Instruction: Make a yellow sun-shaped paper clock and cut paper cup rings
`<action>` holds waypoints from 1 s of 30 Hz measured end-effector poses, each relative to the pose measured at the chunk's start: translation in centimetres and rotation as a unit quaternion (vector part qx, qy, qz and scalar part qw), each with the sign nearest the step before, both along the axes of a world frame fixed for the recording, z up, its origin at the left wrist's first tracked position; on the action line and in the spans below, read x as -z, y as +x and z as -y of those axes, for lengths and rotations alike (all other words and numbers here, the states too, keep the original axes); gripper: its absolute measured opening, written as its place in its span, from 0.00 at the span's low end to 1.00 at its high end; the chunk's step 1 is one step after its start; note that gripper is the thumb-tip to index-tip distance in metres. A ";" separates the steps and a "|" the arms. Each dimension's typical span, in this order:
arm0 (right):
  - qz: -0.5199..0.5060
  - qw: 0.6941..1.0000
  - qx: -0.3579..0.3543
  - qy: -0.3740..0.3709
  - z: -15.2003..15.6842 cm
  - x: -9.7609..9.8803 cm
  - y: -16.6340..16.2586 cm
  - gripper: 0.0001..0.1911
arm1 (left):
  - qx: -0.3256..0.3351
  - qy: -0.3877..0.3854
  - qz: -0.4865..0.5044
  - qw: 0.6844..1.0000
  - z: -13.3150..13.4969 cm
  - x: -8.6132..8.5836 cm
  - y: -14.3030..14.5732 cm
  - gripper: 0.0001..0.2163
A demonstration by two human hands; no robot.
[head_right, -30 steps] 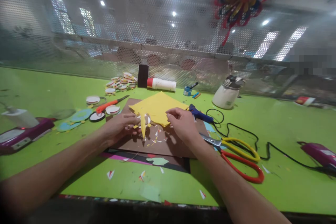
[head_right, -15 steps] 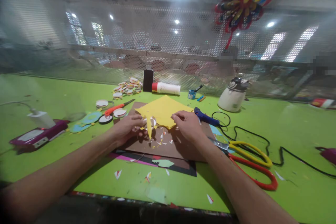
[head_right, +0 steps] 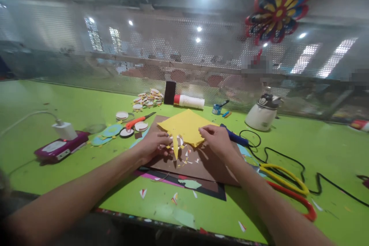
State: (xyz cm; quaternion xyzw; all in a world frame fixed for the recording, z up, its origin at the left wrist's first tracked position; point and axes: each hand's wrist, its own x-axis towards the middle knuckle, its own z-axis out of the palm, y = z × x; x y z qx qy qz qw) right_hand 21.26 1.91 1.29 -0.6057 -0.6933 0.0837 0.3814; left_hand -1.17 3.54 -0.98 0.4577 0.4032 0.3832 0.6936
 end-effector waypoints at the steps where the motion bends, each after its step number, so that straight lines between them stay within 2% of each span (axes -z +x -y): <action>1: 0.020 1.000 0.000 0.001 -0.4 -0.9 -0.3 0.19 | 0.003 -0.007 -0.001 1.000 0.0 0.1 0.0 0.04; 4: 0.106 0.994 -0.036 0.000 -1.9 -4.1 -3.3 0.14 | 0.017 -0.018 0.004 1.000 0.0 0.2 0.1 0.04; 7: 0.214 0.970 -0.115 -0.012 -3.8 -6.0 -9.2 0.10 | 0.013 -0.017 0.010 1.000 -0.1 0.3 0.3 0.03; 9: 0.292 0.942 -0.163 -0.030 -5.3 -5.7 -13.6 0.08 | -0.001 -0.017 0.010 1.000 -0.1 0.4 0.4 0.03; 11: 0.365 0.911 -0.185 -0.048 -6.8 -4.5 -17.3 0.09 | -0.018 -0.017 0.006 1.000 -0.1 0.5 0.5 0.03; 14: 0.450 0.868 -0.195 -0.078 -8.9 -2.3 -20.7 0.12 | -0.028 -0.011 0.004 1.000 0.1 0.7 0.6 0.04; 18: 0.515 0.832 -0.191 -0.076 -10.7 -0.5 -21.6 0.16 | -0.039 -0.004 0.010 0.999 0.2 0.8 0.8 0.11; 23: 0.548 0.815 -0.183 -0.040 -11.6 -0.2 -21.5 0.16 | -0.034 0.000 0.012 0.999 0.0 1.0 0.8 0.19; 30: 0.574 0.784 -0.231 -0.041 -11.5 -0.4 -21.5 0.15 | -0.029 0.001 0.006 1.000 0.0 0.9 0.7 0.14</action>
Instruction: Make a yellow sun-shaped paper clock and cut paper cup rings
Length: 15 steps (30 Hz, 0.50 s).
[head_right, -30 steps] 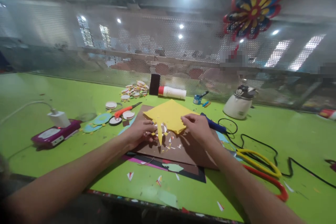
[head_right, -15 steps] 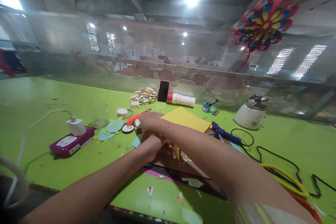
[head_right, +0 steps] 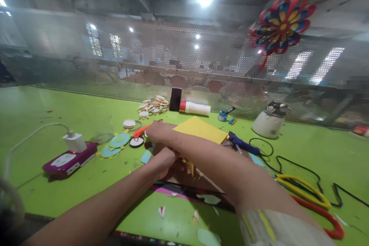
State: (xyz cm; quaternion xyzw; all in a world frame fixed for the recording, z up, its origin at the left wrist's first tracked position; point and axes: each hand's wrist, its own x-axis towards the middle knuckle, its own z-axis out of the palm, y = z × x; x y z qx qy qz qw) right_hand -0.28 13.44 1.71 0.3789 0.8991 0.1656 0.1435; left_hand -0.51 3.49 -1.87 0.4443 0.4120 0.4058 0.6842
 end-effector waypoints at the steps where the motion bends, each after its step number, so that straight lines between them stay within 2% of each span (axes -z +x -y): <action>1: 0.001 1.000 -0.007 -0.008 0.0 0.0 0.0 0.14 | 0.003 -0.001 -0.002 1.000 0.0 0.0 0.0 0.12; 6: -0.041 0.998 -0.032 -0.030 0.2 -0.2 0.3 0.13 | 0.027 -0.012 -0.008 1.000 -0.2 0.1 -0.1 0.07; 10: -0.136 0.990 -0.025 -0.038 0.5 -1.2 0.8 0.10 | 0.036 -0.019 -0.009 0.999 -0.3 0.1 0.0 0.10; 13: -0.254 0.966 0.000 -0.046 0.7 -2.6 2.0 0.08 | 0.038 -0.027 -0.013 0.999 -0.4 0.0 -0.1 0.14; 15: -0.353 0.934 0.026 -0.055 1.1 -3.8 3.4 0.11 | 0.039 -0.028 -0.015 0.999 -0.4 -0.1 -0.1 0.13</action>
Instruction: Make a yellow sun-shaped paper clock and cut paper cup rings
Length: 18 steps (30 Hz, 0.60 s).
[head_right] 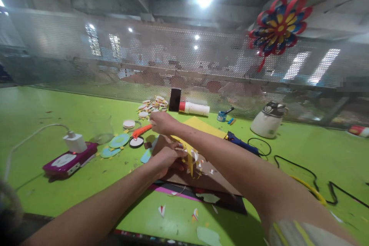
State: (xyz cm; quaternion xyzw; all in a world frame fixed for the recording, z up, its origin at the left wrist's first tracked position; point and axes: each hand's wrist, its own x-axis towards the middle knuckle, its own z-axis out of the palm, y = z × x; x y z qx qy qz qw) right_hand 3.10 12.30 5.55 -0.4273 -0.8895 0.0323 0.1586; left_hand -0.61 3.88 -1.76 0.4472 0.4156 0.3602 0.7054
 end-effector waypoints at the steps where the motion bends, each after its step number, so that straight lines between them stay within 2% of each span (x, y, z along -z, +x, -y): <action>1: -0.054 0.998 0.013 -0.013 0.4 -0.6 0.9 0.14 | 0.001 0.002 0.000 1.000 0.0 -0.1 0.0 0.12; 4: -0.211 0.973 0.037 -0.080 2.6 -2.0 4.3 0.18 | 0.004 0.011 0.001 1.000 0.1 -0.3 -0.2 0.09; 7: -0.343 0.923 0.032 -0.172 5.7 -2.4 8.0 0.17 | 0.002 0.022 0.003 1.000 0.2 -0.5 -0.3 0.08; 13: -0.507 0.809 0.034 -0.294 10.7 -0.3 14.1 0.15 | 0.037 0.050 0.009 0.998 0.3 -0.8 -0.5 0.12; 18: -0.559 0.753 0.047 -0.344 12.4 1.3 16.8 0.20 | 0.055 0.058 0.004 0.997 0.4 -0.5 -0.6 0.09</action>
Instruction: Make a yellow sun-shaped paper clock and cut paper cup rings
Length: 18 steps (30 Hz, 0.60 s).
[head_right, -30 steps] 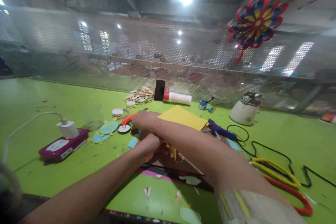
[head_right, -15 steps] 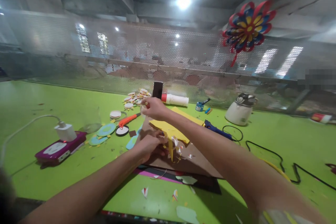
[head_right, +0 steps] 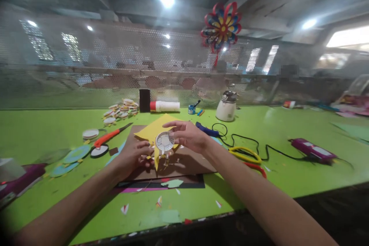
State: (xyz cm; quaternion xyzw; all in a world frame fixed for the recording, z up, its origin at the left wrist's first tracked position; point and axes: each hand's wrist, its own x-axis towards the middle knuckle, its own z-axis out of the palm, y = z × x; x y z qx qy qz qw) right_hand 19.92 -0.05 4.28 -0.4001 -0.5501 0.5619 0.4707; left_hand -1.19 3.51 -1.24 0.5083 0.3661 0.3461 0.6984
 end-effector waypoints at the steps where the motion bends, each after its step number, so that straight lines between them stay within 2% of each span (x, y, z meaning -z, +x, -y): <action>1: -0.006 1.000 0.003 -0.010 0.1 0.2 0.3 0.21 | 0.005 -0.001 -0.002 1.000 0.0 0.1 0.0 0.09; 6: -0.018 0.999 0.035 -0.030 -0.3 1.5 0.7 0.18 | 0.019 -0.007 -0.003 1.000 -0.3 0.5 -0.1 0.09; 13: 0.000 0.994 0.103 -0.028 -0.8 3.1 2.1 0.12 | 0.023 -0.027 0.001 0.999 0.0 0.0 -0.2 0.11; 18: -0.007 0.993 0.116 -0.035 -0.8 3.5 2.8 0.13 | 0.023 -0.037 0.010 0.999 0.2 -0.2 -0.1 0.12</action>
